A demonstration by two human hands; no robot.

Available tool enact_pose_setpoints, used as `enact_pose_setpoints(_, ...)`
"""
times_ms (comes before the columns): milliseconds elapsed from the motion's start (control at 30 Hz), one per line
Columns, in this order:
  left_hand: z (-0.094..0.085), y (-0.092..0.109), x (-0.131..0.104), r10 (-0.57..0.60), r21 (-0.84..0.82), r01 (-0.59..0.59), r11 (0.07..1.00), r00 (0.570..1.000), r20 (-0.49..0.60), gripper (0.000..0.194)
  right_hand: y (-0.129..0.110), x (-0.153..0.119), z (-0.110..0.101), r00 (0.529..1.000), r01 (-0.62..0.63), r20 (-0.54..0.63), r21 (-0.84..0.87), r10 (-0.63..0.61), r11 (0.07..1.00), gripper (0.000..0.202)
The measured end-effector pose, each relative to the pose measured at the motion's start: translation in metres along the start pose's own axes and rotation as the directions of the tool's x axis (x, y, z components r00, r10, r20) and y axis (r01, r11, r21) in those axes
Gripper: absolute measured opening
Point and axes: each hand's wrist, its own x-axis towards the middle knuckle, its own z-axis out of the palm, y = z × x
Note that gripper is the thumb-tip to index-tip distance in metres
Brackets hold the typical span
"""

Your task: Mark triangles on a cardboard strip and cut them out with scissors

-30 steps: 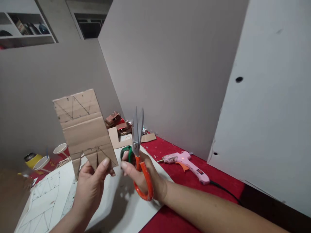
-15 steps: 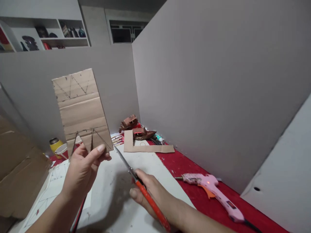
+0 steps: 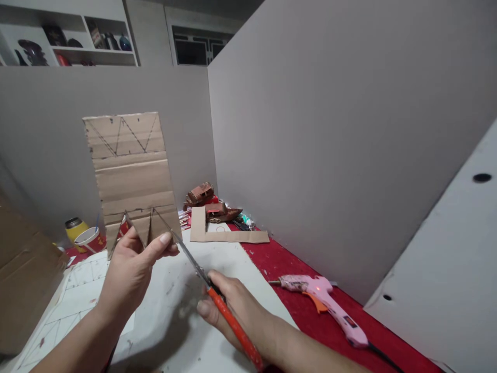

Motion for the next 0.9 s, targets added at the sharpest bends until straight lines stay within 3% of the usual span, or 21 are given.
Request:
enact_pose_setpoints(500, 0.0093, -0.0011, -0.0025, -0.028, -0.034, 0.029, 0.999, 0.999, 0.022, 0.023, -0.0057, -0.0006, 0.0011, 1.000, -0.022, -0.018, -0.037, 0.021, 0.999, 0.054)
enact_pose_setpoints(900, 0.0067, -0.0037, -0.0023, -0.029, -0.013, 0.029, 0.999, 0.999, 0.025, 0.026, -0.0105, -0.0002, -0.0023, 0.998, -0.020, 0.052, 0.004, 0.020, 1.000, 0.063)
